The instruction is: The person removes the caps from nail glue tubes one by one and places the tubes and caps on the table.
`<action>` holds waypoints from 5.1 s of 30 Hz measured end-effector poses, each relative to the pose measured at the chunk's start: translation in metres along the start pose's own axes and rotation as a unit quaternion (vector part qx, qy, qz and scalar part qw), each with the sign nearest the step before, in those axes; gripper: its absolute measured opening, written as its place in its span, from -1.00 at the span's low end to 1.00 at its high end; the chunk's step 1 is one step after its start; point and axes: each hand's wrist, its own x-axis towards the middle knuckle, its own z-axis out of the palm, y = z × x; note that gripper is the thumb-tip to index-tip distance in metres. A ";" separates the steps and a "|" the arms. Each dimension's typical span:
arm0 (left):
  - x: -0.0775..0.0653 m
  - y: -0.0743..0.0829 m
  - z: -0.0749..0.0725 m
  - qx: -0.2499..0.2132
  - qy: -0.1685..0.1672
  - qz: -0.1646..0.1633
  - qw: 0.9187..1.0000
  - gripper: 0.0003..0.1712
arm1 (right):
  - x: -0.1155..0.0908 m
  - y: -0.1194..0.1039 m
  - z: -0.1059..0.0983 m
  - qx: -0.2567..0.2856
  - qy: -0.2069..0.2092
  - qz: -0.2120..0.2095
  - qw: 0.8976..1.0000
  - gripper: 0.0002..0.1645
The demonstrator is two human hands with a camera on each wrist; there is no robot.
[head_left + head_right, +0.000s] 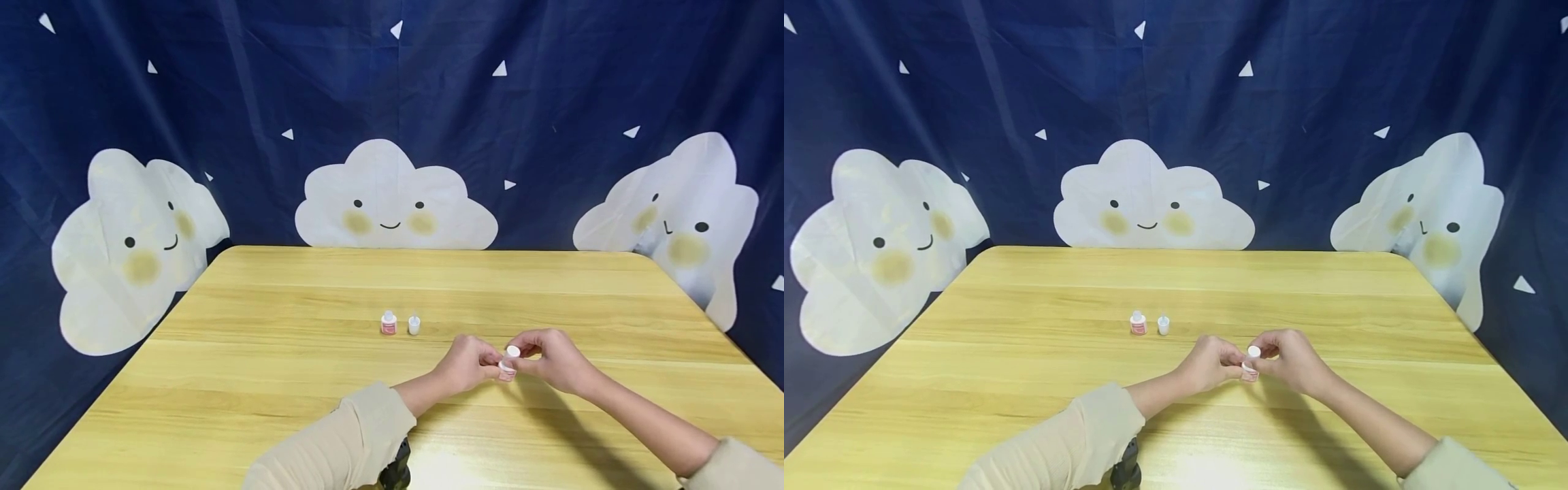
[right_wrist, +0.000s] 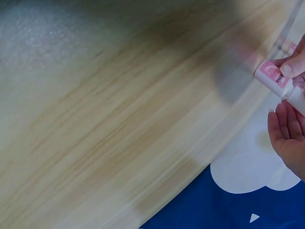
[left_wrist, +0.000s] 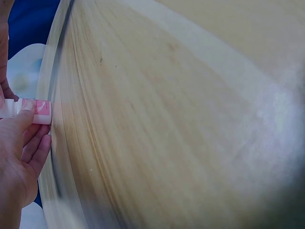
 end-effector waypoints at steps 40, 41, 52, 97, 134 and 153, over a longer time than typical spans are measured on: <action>0.000 0.002 0.000 0.000 0.000 -0.013 1.000 -0.78 | 0.002 0.000 -0.004 -0.017 -0.030 -0.012 0.999 -0.93; 0.000 0.002 0.000 0.002 0.001 -0.011 1.000 -0.78 | 0.002 0.000 -0.005 -0.016 -0.035 -0.016 0.999 -0.94; -0.001 0.001 0.001 0.010 0.004 -0.005 1.000 -0.80 | 0.004 -0.001 -0.011 -0.003 -0.076 -0.034 0.997 -0.88; -0.001 0.001 0.000 -0.028 -0.002 -0.012 1.000 -0.83 | 0.005 -0.005 -0.020 -0.010 -0.072 -0.038 0.997 -0.87; -0.001 0.003 0.000 -0.029 -0.004 -0.013 0.999 -0.84 | 0.011 -0.011 -0.041 -0.039 -0.095 -0.067 0.992 -0.86; -0.002 0.002 0.000 -0.020 0.002 -0.003 1.000 -0.82 | 0.008 -0.010 -0.052 -0.054 -0.038 -0.076 0.995 -0.81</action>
